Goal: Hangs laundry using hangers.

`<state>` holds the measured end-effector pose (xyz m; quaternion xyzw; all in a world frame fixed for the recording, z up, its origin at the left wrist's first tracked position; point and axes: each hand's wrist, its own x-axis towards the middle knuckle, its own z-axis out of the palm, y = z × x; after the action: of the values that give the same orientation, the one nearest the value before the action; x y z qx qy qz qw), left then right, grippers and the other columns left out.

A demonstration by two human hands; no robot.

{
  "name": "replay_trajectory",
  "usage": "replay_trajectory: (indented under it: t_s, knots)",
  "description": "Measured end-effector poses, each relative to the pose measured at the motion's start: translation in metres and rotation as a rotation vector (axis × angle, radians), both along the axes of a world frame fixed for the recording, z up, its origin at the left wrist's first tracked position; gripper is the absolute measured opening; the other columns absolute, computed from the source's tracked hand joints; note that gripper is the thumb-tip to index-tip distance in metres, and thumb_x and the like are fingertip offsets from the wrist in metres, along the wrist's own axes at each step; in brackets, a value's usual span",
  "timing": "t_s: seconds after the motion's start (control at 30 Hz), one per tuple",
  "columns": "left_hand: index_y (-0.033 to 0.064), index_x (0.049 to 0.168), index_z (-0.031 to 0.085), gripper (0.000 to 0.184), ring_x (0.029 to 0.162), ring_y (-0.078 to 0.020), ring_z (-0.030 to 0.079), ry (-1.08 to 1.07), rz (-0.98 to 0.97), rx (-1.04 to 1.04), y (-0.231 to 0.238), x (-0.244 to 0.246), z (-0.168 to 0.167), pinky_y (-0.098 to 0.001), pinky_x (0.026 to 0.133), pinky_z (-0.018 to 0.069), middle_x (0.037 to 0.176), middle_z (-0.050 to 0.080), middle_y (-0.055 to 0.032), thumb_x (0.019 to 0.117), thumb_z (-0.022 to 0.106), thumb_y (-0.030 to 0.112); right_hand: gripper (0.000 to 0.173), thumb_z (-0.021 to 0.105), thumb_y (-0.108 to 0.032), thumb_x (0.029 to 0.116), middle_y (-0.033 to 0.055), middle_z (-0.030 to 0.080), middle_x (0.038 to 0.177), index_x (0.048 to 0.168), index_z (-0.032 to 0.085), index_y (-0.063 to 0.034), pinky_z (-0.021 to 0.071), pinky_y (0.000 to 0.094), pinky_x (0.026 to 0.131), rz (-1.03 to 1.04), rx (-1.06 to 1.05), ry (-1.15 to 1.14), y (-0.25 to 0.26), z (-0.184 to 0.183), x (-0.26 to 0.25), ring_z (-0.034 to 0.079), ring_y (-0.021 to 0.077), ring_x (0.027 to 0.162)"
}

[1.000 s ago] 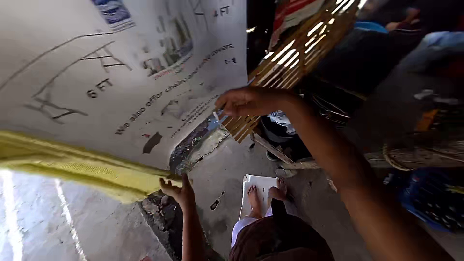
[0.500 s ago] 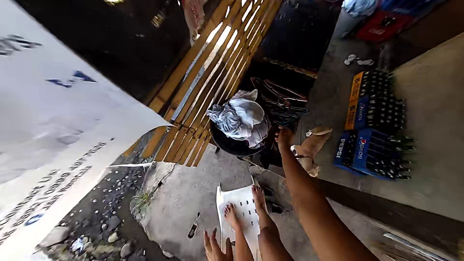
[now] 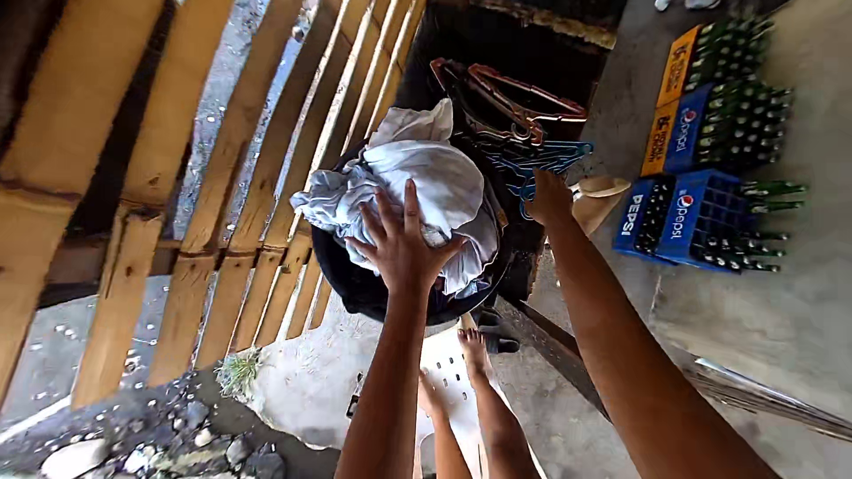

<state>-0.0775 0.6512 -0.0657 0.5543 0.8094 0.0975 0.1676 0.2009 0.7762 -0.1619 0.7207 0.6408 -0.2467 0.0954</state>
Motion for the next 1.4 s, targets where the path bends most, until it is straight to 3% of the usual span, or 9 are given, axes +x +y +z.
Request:
replay_trajectory:
  t_s: [0.27,0.47,0.53,0.63,0.73,0.93,1.1,1.27,1.4]
  knots:
    - [0.0198,0.148,0.055,0.108,0.139,-0.0563,0.041,0.154,-0.002,0.454,-0.019,-0.004,-0.047,-0.0799,0.108,0.0185,0.151,0.046,-0.0303,0.063,0.062,0.087,0.078,0.074,-0.008,0.0893,0.0345,0.034,0.158,0.156,0.036,0.0012,0.031,0.0755,0.107,0.043,-0.005,-0.011,0.085,-0.02,-0.022,0.035,0.056,0.143]
    - [0.0277,0.146,0.049,0.094,0.14,-0.0436,0.044,0.189,-0.027,0.567,-0.024,-0.009,-0.063,-0.0684,0.114,0.0187,0.145,0.052,-0.026,0.0758,0.043,0.091,0.067,0.055,-0.005,0.0993,0.0292,0.025,0.164,0.16,0.026,0.0017,0.0234,0.0745,0.113,0.072,0.104,-0.007,0.136,-0.042,-0.031,0.026,0.0486,0.152]
    - [0.0279,0.145,0.047,0.092,0.143,-0.039,0.042,0.183,-0.033,0.591,-0.024,-0.01,-0.066,-0.0648,0.117,0.0166,0.146,0.05,-0.0231,0.0779,0.04,0.09,0.08,0.059,0.001,0.0941,0.0283,0.023,0.166,0.162,0.018,0.0013,0.0158,0.0763,0.115,0.05,0.01,-0.01,0.14,-0.051,-0.03,0.018,0.0496,0.154]
    - [0.028,0.144,0.047,0.09,0.144,-0.0358,0.04,0.172,-0.043,0.607,-0.026,-0.011,-0.07,-0.0632,0.118,0.0149,0.148,0.049,-0.0213,0.0783,0.04,0.089,0.07,0.064,0.007,0.0886,0.0315,0.042,0.154,0.154,0.041,0.0011,0.0256,0.0758,0.111,0.046,0.013,-0.007,0.118,-0.064,-0.025,0.034,0.0535,0.145]
    - [0.0276,0.145,0.047,0.09,0.145,-0.0356,0.039,0.166,-0.049,0.603,-0.027,-0.012,-0.07,-0.0624,0.118,0.0146,0.148,0.049,-0.0213,0.0795,0.039,0.089,0.032,0.059,-0.001,0.0969,0.0378,0.053,0.139,0.127,0.064,0.0089,0.0362,0.0759,0.103,0.088,-0.007,-0.057,0.089,-0.061,-0.023,0.046,0.0587,0.132]
    - [0.0264,0.142,0.052,0.088,0.142,-0.0405,0.042,0.162,-0.039,0.605,-0.026,-0.009,-0.072,-0.0666,0.116,0.0168,0.144,0.052,-0.0248,0.0789,0.041,0.087,0.029,0.057,-0.018,0.102,0.0341,0.066,0.12,0.116,0.072,0.0012,0.0431,0.0706,0.097,0.064,-0.046,-0.063,0.057,-0.038,-0.013,0.059,0.054,0.119]
    - [0.0243,0.135,0.062,0.083,0.136,-0.0512,0.047,0.144,-0.019,0.604,-0.024,-0.008,-0.073,-0.0746,0.111,0.0194,0.141,0.055,-0.0292,0.0785,0.047,0.083,0.039,0.049,-0.023,0.1068,0.0333,0.064,0.127,0.13,0.064,0.0046,0.0395,0.0732,0.102,-0.189,0.198,0.064,0.062,0.011,-0.011,0.057,0.0538,0.124]
    - [0.0198,0.139,0.064,0.073,0.142,-0.0559,0.038,0.011,-0.038,0.495,-0.022,-0.005,-0.055,-0.0822,0.108,0.016,0.151,0.047,-0.0288,0.0777,0.073,0.059,0.051,0.048,-0.034,0.1072,0.0366,0.059,0.131,0.134,0.058,0.0083,0.0381,0.0689,0.107,-0.301,0.409,0.131,0.076,0.104,-0.014,0.054,0.0534,0.128]
    - [0.027,0.154,0.048,0.063,0.154,-0.0427,0.021,-0.154,-0.142,0.065,-0.038,-0.034,-0.008,-0.0727,0.116,0.018,0.168,0.025,-0.015,0.0955,0.069,0.038,0.054,0.051,-0.019,0.1024,0.0293,0.061,0.127,0.147,0.04,0.0089,0.05,0.0427,0.099,-0.449,0.695,0.33,0.069,0.181,-0.04,0.064,0.0329,0.112]
